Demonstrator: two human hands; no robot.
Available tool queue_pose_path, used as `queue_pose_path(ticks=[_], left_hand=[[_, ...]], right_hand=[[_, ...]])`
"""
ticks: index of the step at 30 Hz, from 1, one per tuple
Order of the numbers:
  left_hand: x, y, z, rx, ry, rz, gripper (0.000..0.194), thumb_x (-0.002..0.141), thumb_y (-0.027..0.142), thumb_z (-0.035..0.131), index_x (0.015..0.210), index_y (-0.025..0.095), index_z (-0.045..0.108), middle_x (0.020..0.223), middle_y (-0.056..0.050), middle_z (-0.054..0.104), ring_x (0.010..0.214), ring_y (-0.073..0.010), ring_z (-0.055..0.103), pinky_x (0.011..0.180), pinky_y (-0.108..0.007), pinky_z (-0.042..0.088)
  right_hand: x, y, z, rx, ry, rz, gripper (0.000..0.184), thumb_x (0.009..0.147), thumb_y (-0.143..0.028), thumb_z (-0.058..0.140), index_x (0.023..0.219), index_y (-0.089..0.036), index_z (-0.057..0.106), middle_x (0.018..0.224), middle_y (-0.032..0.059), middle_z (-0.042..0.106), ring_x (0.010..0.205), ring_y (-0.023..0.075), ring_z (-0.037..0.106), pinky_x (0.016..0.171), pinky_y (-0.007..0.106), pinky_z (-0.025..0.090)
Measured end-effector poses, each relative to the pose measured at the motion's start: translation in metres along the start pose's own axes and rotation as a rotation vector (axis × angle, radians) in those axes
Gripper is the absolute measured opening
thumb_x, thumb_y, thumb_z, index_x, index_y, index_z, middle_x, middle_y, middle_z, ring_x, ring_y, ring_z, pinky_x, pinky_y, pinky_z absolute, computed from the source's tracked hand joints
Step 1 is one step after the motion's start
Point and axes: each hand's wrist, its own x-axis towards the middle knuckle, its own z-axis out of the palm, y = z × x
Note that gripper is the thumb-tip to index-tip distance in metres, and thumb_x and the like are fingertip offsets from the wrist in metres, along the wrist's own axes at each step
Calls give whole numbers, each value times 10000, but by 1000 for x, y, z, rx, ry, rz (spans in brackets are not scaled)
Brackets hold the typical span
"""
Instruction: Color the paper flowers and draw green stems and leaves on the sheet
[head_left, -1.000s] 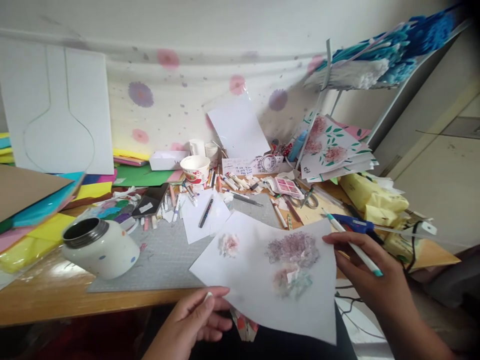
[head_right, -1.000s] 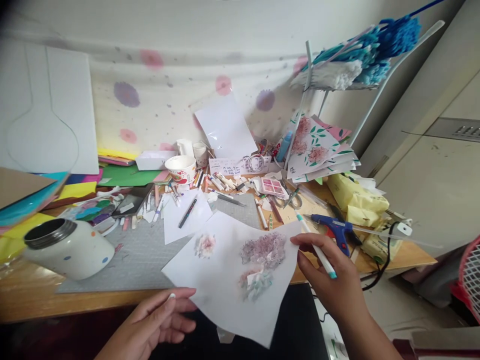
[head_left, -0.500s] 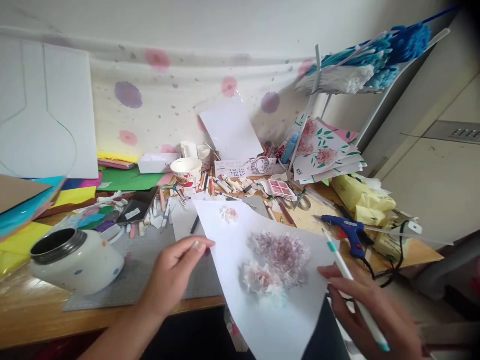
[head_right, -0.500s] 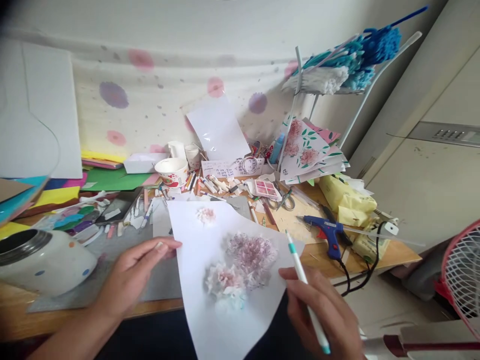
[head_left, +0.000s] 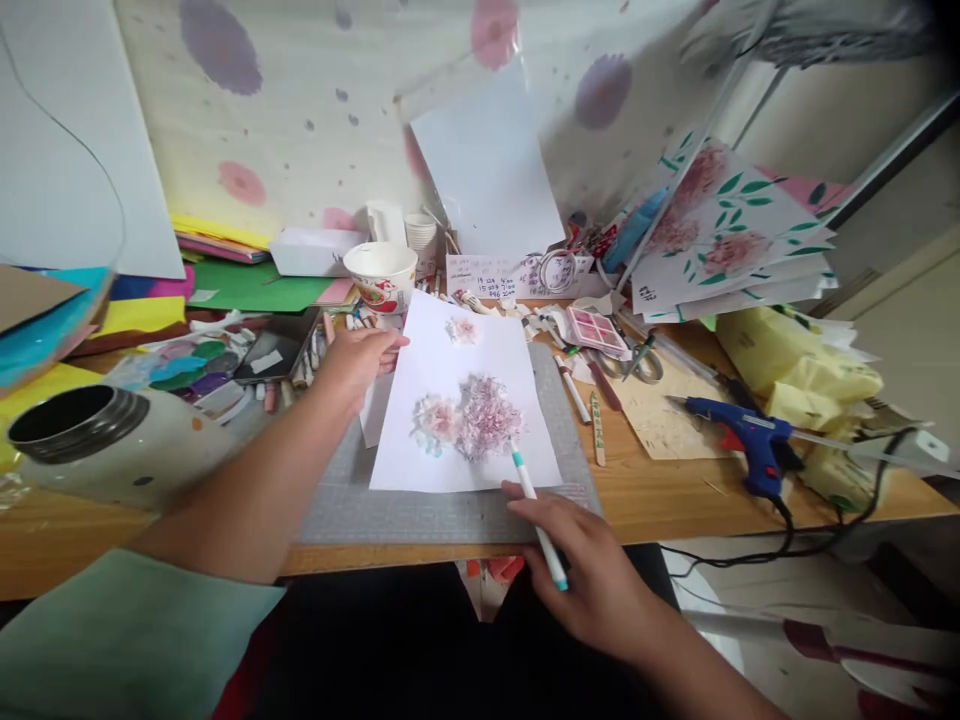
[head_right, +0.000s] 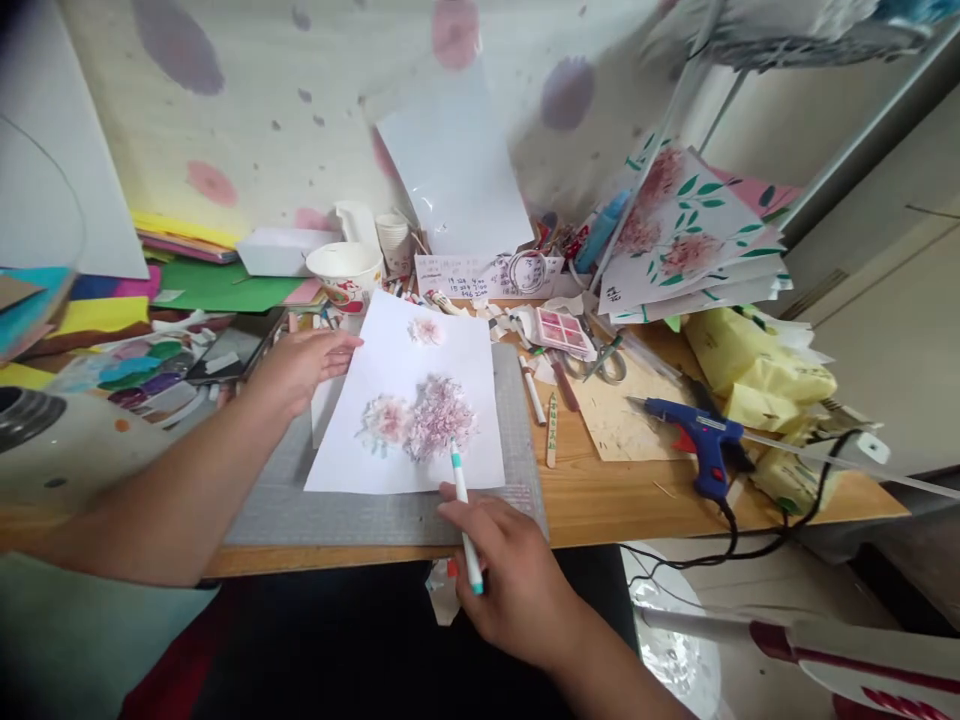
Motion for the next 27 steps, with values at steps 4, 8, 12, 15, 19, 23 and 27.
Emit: queue_pose_path(ticks=[4, 8, 12, 15, 19, 23, 27], left_hand=[[-29, 1, -8, 182, 106, 304, 284, 947, 398, 602, 1105, 164, 626, 1157, -73, 645, 1041, -220, 633, 916, -443, 535], [-97, 8, -5, 267, -122, 674, 312, 917, 397, 539, 691, 217, 655, 797, -27, 716, 797, -186, 660, 762, -338, 531], [-145, -8, 12, 310, -447, 856, 364, 956, 396, 438, 739, 241, 687, 780, -65, 732, 816, -215, 698, 828, -376, 575], [-147, -26, 21, 344, -678, 997, 316, 941, 327, 417, 867, 239, 711, 829, -84, 750, 883, -236, 719, 856, -391, 603], [-140, -38, 23, 336, -578, 1073, 297, 940, 272, 408, 902, 244, 702, 942, -63, 773, 947, -222, 726, 898, -348, 601], [-139, -36, 19, 340, -395, 1098, 313, 937, 191, 402, 821, 233, 690, 973, -23, 783, 963, -185, 725, 931, -292, 586], [-138, -37, 17, 552, -403, 1147, 400, 947, 193, 344, 746, 242, 686, 969, 5, 790, 938, -171, 734, 905, -277, 602]], right_hand=[[7, 6, -30, 204, 93, 64, 416, 848, -38, 572, 1185, -275, 634, 1031, 49, 786, 876, 181, 763, 788, 275, 617], [36, 30, -52, 534, 172, 223, 264, 944, -250, 586, 1174, -271, 713, 784, 37, 750, 694, 187, 709, 622, 306, 585], [97, 54, -48, 661, 162, 248, 173, 886, -365, 683, 915, -225, 781, 657, 21, 691, 593, 151, 635, 544, 274, 524], [138, 65, -28, 793, 55, 261, 171, 790, -339, 779, 755, -193, 698, 597, -18, 653, 496, 116, 594, 480, 242, 480], [153, 75, -4, 890, -7, 264, 191, 748, -244, 800, 729, -193, 616, 573, -44, 625, 507, 108, 571, 495, 239, 456], [143, 79, -3, 844, -77, 233, 124, 781, -143, 747, 748, -196, 640, 627, -28, 624, 559, 117, 552, 529, 270, 437], [139, 76, -9, 762, -135, 221, 127, 786, -127, 728, 754, -210, 638, 636, -20, 618, 558, 131, 560, 516, 287, 448]])
